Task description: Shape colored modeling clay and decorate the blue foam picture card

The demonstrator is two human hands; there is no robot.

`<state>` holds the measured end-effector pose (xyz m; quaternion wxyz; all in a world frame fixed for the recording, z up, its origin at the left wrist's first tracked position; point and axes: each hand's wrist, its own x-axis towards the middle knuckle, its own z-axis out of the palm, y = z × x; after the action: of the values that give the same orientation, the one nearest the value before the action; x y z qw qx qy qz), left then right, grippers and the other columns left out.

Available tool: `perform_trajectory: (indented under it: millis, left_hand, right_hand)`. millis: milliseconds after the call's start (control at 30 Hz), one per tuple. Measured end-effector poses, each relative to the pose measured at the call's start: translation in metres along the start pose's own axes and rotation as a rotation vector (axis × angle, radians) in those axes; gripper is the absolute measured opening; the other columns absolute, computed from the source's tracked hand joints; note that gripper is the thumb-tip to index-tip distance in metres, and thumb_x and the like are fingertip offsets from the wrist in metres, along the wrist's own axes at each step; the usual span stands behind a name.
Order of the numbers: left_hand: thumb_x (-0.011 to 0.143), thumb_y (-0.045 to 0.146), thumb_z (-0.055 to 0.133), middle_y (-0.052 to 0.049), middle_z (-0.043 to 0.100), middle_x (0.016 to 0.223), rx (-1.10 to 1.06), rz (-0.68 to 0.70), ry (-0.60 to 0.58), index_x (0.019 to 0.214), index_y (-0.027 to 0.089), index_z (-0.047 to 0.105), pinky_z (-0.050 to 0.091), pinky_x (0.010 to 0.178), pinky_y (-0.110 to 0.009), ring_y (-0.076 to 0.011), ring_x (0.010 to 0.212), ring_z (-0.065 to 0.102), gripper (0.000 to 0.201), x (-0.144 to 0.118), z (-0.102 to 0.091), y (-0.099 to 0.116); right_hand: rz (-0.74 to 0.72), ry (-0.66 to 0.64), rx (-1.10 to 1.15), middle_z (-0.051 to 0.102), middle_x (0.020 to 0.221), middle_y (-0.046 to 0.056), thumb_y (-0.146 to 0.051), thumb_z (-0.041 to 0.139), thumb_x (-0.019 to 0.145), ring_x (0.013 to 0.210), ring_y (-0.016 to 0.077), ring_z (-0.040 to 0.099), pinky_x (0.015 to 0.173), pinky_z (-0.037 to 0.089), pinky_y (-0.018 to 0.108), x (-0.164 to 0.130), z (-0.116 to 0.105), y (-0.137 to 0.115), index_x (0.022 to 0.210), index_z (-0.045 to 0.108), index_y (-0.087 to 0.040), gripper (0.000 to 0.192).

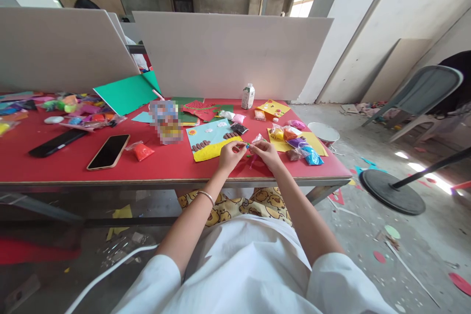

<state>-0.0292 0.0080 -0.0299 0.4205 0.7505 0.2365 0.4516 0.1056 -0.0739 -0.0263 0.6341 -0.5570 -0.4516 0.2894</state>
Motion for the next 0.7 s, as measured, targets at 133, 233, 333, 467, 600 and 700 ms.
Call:
perform_trajectory:
  millis: [133, 233, 333, 467, 600, 700]
  left_hand:
    - [0.074, 0.024, 0.065, -0.004, 0.071, 0.073, -0.025, -0.014, 0.004, 0.073, 0.017, 0.069, 0.048, 0.055, -0.023, -0.0117, 0.056, 0.059, 0.009, 0.0014, 0.0004, -0.0022]
    - [0.073, 0.024, 0.065, -0.004, 0.071, 0.072, -0.036, -0.01, -0.001, 0.072, 0.017, 0.069, 0.048, 0.055, -0.023, -0.0116, 0.056, 0.059, 0.008, 0.0013, 0.0014, -0.003]
    - [0.073, 0.023, 0.065, -0.003, 0.07, 0.072, -0.048, -0.009, -0.014, 0.072, 0.017, 0.068, 0.048, 0.055, -0.023, -0.0116, 0.057, 0.059, 0.007, 0.0013, 0.0019, -0.0034]
    - [0.074, 0.023, 0.063, -0.004, 0.07, 0.073, -0.061, -0.041, -0.003, 0.072, 0.017, 0.067, 0.049, 0.056, -0.024, -0.0124, 0.059, 0.06, 0.008, 0.0026, 0.0015, -0.0046]
    - [0.076, 0.023, 0.061, -0.004, 0.071, 0.077, -0.081, -0.05, -0.001, 0.075, 0.017, 0.067, 0.049, 0.056, -0.024, -0.0125, 0.06, 0.06, 0.008, 0.0033, 0.0013, -0.005]
    - [0.076, 0.023, 0.062, -0.004, 0.071, 0.079, -0.081, -0.026, -0.013, 0.077, 0.018, 0.067, 0.049, 0.057, -0.024, -0.012, 0.06, 0.06, 0.008, 0.0027, 0.0013, -0.0043]
  right_hand:
    - [-0.012, -0.006, -0.015, 0.065, 0.068, 0.002, -0.058, 0.079, 0.056, 0.065, 0.0156, 0.06, 0.067, 0.052, 0.031, 0.0001, 0.0, 0.0014, 0.069, 0.066, -0.019, 0.044]
    - [-0.015, -0.009, -0.001, 0.065, 0.069, 0.002, -0.058, 0.079, 0.056, 0.064, 0.0151, 0.059, 0.066, 0.051, 0.03, 0.0007, 0.0, 0.003, 0.07, 0.066, -0.019, 0.043]
    - [-0.02, -0.028, 0.001, 0.065, 0.071, 0.002, -0.057, 0.078, 0.058, 0.065, 0.0153, 0.06, 0.066, 0.051, 0.03, 0.0013, -0.0004, 0.0046, 0.071, 0.066, -0.019, 0.042]
    - [-0.014, -0.02, 0.003, 0.065, 0.07, 0.002, -0.057, 0.078, 0.058, 0.066, 0.0161, 0.06, 0.068, 0.052, 0.031, 0.0017, -0.0011, 0.0057, 0.07, 0.066, -0.019, 0.042]
    - [-0.018, -0.002, -0.002, 0.066, 0.07, 0.003, -0.059, 0.077, 0.059, 0.066, 0.0166, 0.061, 0.069, 0.052, 0.032, 0.0017, -0.0013, 0.006, 0.071, 0.066, -0.02, 0.043]
    - [-0.018, -0.011, -0.006, 0.065, 0.07, 0.003, -0.058, 0.077, 0.058, 0.067, 0.0166, 0.061, 0.069, 0.052, 0.032, 0.0013, -0.001, 0.0058, 0.071, 0.066, -0.02, 0.042]
